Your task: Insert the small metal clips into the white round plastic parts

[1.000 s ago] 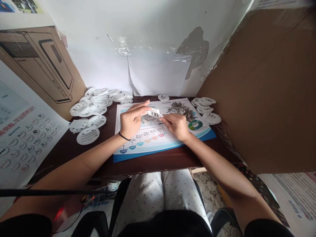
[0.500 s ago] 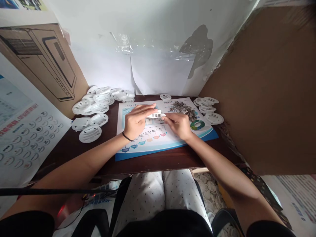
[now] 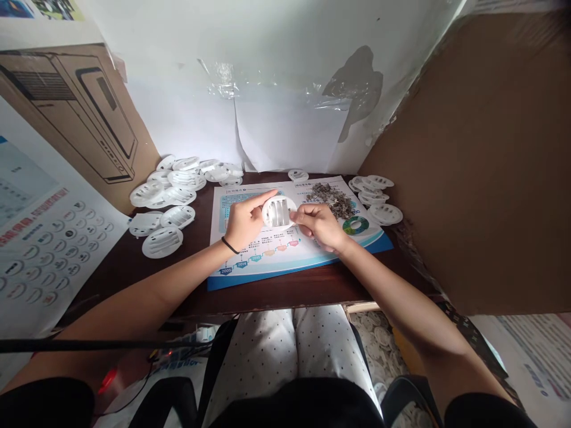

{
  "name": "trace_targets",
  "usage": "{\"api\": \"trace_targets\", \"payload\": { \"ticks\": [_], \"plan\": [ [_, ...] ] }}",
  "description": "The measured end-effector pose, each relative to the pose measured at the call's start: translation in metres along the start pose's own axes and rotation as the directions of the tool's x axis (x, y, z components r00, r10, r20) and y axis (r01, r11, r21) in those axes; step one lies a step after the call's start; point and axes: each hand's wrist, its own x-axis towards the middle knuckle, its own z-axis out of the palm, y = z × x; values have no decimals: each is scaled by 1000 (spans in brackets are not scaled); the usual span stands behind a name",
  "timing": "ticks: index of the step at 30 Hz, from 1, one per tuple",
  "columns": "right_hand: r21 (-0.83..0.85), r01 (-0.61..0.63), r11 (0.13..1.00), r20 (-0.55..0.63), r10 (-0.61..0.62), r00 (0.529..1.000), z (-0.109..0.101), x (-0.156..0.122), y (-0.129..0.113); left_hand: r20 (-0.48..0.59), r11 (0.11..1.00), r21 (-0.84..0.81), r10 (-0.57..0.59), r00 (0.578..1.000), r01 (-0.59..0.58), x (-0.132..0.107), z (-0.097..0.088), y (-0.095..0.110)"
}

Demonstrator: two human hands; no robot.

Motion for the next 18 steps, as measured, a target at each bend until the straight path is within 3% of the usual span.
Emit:
{"api": "trace_targets", "payload": {
  "ticks": [3,6,12,18],
  "plan": [
    [219,-158,963,66,147,987,0,2,1,32,997,-49,-53,998,55,-1,3,-2],
    [320,-228,920,115,202,973,-1,3,3,32,993,-94,-68,997,71,-1,3,2],
    [361,-253,897,171,203,964,-3,4,3,21,989,-91,-114,993,116,0,1,12],
    [413,-294,862,223,218,950,-6,5,2,43,987,-113,-110,993,114,-1,2,8]
  ]
}}
